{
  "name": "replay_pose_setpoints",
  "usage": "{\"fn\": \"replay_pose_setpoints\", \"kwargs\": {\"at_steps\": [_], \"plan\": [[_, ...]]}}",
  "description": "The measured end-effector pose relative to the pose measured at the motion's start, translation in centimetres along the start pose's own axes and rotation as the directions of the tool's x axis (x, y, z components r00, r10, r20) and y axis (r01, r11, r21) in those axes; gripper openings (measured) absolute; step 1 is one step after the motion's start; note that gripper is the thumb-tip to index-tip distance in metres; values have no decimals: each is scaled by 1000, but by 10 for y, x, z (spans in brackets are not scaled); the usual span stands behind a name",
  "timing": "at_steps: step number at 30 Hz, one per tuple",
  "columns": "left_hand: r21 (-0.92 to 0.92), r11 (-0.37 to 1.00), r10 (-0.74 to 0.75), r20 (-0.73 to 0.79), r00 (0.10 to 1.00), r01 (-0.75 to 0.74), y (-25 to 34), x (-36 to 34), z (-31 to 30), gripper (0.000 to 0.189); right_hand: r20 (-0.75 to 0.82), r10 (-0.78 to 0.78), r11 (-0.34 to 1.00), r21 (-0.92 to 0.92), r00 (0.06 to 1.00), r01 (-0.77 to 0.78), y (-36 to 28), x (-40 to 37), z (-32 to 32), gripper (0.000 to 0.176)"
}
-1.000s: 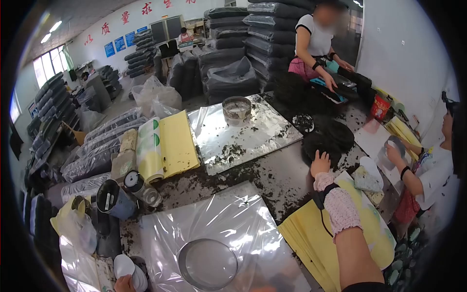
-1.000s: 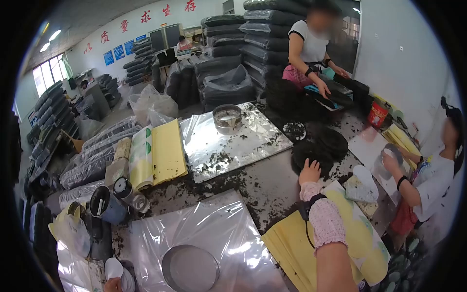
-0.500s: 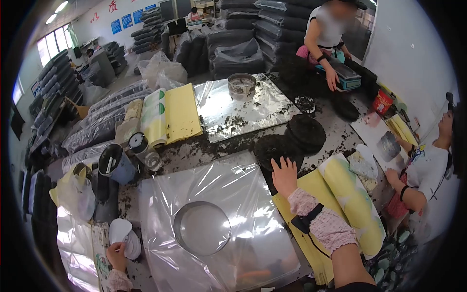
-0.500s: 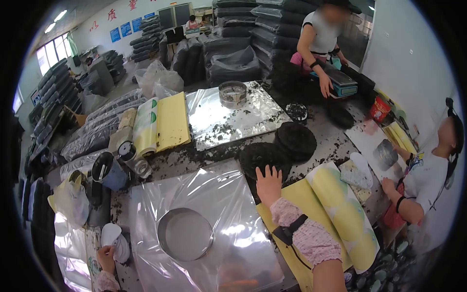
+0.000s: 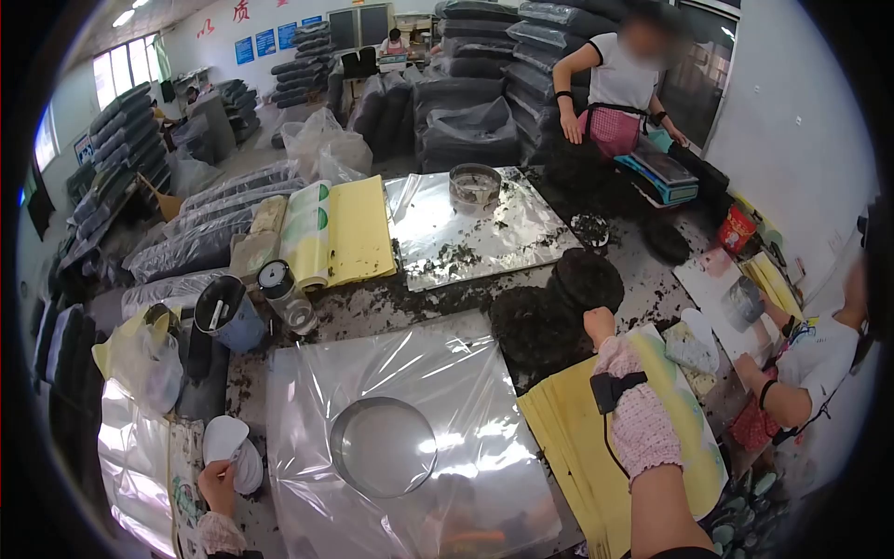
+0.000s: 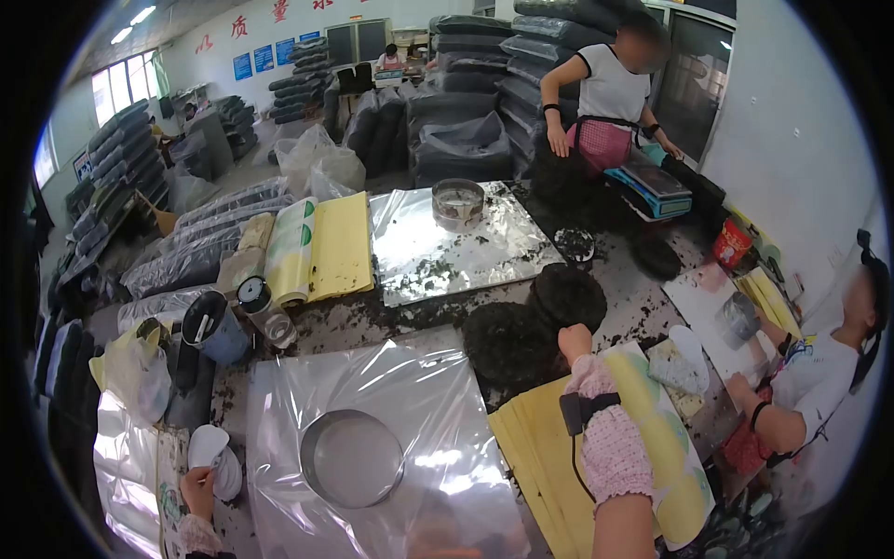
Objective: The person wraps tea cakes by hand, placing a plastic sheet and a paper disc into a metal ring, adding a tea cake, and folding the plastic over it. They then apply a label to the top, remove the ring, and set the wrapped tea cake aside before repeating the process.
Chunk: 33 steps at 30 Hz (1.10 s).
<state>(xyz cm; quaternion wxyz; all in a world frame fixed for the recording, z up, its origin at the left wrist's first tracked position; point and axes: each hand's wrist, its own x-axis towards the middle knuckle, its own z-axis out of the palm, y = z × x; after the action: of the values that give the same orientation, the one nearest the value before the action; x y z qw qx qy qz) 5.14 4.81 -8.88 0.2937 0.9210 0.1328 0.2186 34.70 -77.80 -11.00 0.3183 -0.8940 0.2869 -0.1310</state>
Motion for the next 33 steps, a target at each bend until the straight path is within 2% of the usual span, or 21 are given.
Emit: {"fn": "replay_pose_setpoints", "kwargs": {"at_steps": [1,4,7,8,11,12,15,18,21,22,25,26,27,29,30,31,32,33], "plan": [[5,1000,-9,1,1000,9,2,1,0,8,-144,-24,995,97,989,38,18,15,16,33],[4,999,-40,6,999,40,5,-2,0,9,-205,-90,990,90,975,111,11,9,10,39],[-9,1000,-26,10,1000,26,0,-3,-1,9,-193,-184,980,-109,964,165,15,-15,19,44],[-2,1000,-4,1,1000,4,-1,-3,-1,10,-210,-209,978,-59,955,201,15,-22,21,42],[-9,1000,-20,14,1000,20,-1,-4,1,9,-70,-107,991,-93,992,100,4,-32,13,43],[-13,999,-33,26,999,33,0,-2,-1,9,44,-2,1000,-22,999,3,4,-22,9,45],[9,999,-50,31,998,50,8,-1,-2,8,53,82,996,-21,995,-81,5,-4,9,51],[23,997,-78,45,996,77,3,-2,-1,8,-170,197,967,194,966,-163,26,17,28,59],[13,999,-42,6,999,42,5,-5,2,8,-94,274,913,339,957,-228,68,56,45,64],[13,998,-58,8,998,58,8,-6,-1,8,-53,200,962,203,978,-185,39,29,20,68],[12,998,-64,11,998,64,12,-4,0,8,-77,31,994,-99,997,-38,-4,-15,9,70],[17,999,-41,14,999,40,1,-2,0,8,27,-61,988,-142,998,64,-9,-25,8,69],[26,999,-19,17,1000,19,-6,-4,0,9,100,-91,962,-250,991,113,-5,-24,16,61],[5,998,-59,25,998,59,7,-4,1,10,-44,-122,950,-295,992,104,-10,-37,24,53],[9,996,-88,25,996,88,14,-3,-3,10,-86,-215,954,-232,973,191,-9,-43,25,49],[73,996,-53,16,998,52,18,-4,-4,11,-90,-285,924,-290,954,249,-8,-45,28,47],[47,995,-82,-8,997,83,26,-5,-3,12,-63,-288,917,-306,956,256,0,-38,36,47],[5,978,-207,-22,978,207,5,-22,-26,13,-34,-297,901,-341,954,268,-20,-51,63,48]]}}
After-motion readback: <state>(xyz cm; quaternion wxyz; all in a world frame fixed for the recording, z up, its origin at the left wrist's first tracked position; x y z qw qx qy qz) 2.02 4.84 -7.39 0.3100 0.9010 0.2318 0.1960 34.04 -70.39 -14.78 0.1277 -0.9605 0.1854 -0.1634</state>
